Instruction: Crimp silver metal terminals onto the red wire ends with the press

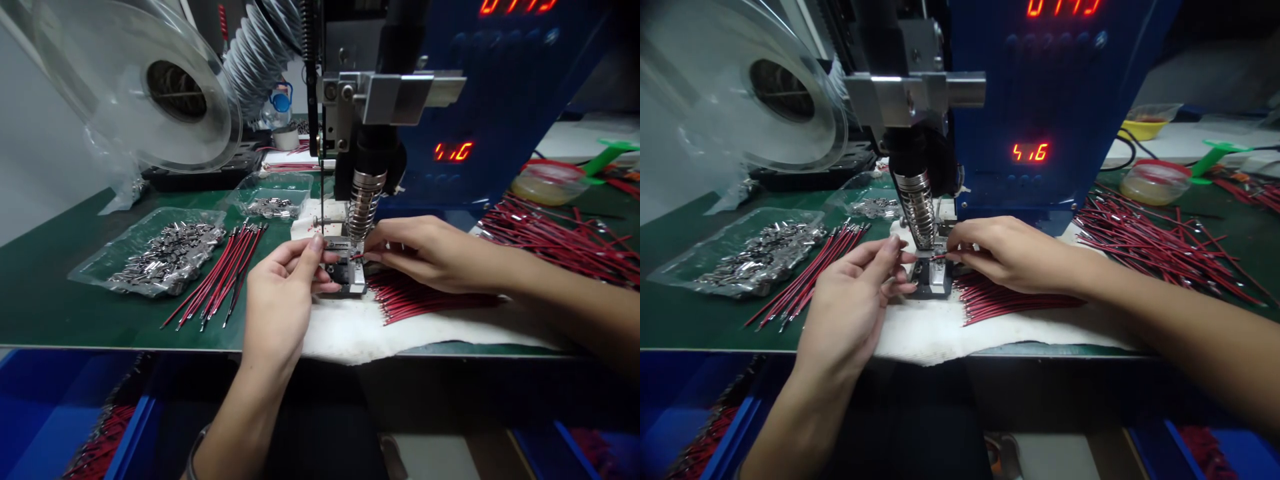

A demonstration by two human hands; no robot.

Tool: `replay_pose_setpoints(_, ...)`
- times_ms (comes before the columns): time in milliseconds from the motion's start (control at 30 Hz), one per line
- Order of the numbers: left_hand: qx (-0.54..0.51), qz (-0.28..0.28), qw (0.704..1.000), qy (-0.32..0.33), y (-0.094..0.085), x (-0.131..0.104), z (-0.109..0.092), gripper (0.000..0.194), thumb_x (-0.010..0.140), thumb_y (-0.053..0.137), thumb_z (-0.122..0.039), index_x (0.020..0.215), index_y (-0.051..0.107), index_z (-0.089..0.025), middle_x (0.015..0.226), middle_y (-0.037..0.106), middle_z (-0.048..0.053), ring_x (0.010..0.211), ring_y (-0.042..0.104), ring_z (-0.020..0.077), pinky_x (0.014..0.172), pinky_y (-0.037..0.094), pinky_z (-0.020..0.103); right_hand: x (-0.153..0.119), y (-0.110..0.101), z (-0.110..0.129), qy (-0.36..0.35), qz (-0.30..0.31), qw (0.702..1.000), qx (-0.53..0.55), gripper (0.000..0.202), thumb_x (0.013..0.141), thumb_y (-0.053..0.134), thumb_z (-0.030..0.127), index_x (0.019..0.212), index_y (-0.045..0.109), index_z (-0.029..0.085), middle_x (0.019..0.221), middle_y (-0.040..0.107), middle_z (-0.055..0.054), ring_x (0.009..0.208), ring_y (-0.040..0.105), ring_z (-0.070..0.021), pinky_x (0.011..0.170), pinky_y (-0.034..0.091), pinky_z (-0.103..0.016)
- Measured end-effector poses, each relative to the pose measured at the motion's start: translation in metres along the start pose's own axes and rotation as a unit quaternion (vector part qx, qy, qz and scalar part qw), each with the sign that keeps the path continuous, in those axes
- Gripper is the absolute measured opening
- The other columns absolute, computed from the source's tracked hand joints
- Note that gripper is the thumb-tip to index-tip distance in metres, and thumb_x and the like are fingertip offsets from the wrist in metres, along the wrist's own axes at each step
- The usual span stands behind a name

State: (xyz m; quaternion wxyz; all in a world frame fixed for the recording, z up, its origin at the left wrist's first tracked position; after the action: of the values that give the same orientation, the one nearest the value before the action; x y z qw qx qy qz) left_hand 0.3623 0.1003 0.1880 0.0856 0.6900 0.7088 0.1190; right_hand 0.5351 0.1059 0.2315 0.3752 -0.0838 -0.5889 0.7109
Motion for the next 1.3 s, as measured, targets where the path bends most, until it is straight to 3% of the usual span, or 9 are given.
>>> replay_pose_setpoints(167,0.033,0.014,0.999,0.031,0.001,-0.004,-0.001,0.026,0.076,0.073,-0.039,0.08,0.067,-0.014,0.065,0.054,-0.001,0.046,0.044,0.0031,0.042,0.037,0.013,-0.001,-0.003,0.002,0.023,-0.025,0.999,0.006,0.019,0.094,0.05,0.029,0.098,0.062,0.014,0.089,0.065,-0.004,0.075,0.057,-0.0118,0.07,0.04,-0.023)
replay_pose_setpoints(433,0.019,0.028,0.998,0.046,0.012,-0.011,-0.004,0.023,0.082,0.066,-0.037,0.092,0.072,-0.017,0.075,0.056,0.001,0.047,0.044,0.0044,0.04,0.037,0.016,0.0,-0.004,0.004,0.03,-0.039,0.999,0.024,0.017,0.093,0.053,0.027,0.095,0.064,0.014,0.086,0.065,-0.001,0.072,0.056,-0.0086,0.067,0.04,-0.02)
replay_pose_setpoints(567,0.038,0.021,0.998,0.049,0.01,-0.009,0.003,0.024,0.083,0.065,-0.035,0.099,0.07,-0.018,0.082,0.059,0.002,0.046,0.037,0.0023,0.037,0.029,0.014,-0.002,-0.004,0.003,0.038,-0.044,0.998,0.023,0.016,0.092,0.056,0.028,0.094,0.065,0.016,0.085,0.066,0.0,0.071,0.057,-0.0081,0.066,0.04,-0.02)
replay_pose_setpoints(667,0.048,0.01,0.998,0.044,0.009,-0.007,0.005,0.023,0.08,0.069,-0.032,0.099,0.067,-0.017,0.078,0.059,0.001,0.044,0.032,0.0002,0.042,0.033,0.013,-0.003,-0.005,0.004,0.053,-0.051,0.997,0.026,0.019,0.091,0.056,0.031,0.093,0.067,0.016,0.08,0.066,0.001,0.064,0.055,-0.0079,0.062,0.039,-0.021)
replay_pose_setpoints(900,0.044,0.015,0.998,0.048,0.009,-0.009,0.006,0.018,0.079,0.072,-0.034,0.086,0.068,-0.018,0.061,0.046,-0.003,0.056,0.049,0.0043,0.062,0.047,0.014,-0.003,-0.007,0.006,0.05,-0.09,0.995,0.014,0.02,0.09,0.058,0.032,0.088,0.067,0.015,0.074,0.065,0.0,0.059,0.053,-0.0079,0.059,0.039,-0.022)
replay_pose_setpoints(1300,0.089,0.015,0.995,0.043,0.012,-0.012,0.002,0.016,0.078,0.072,-0.034,0.083,0.069,-0.02,0.054,0.041,-0.004,0.061,0.056,0.0086,0.059,0.047,0.016,-0.005,-0.006,0.006,0.033,-0.097,0.995,0.002,0.015,0.088,0.06,0.027,0.088,0.067,0.015,0.075,0.065,0.0,0.06,0.053,-0.008,0.059,0.039,-0.021)
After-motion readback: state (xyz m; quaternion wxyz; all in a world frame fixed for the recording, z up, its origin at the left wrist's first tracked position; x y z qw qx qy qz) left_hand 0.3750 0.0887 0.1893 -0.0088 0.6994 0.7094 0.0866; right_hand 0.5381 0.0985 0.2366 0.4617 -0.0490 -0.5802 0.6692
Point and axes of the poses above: each hand's wrist, its own x-axis towards the middle knuckle, its own y-axis out of the palm, z = x × y, the point moved 5 cm from there along x, towards the middle knuckle
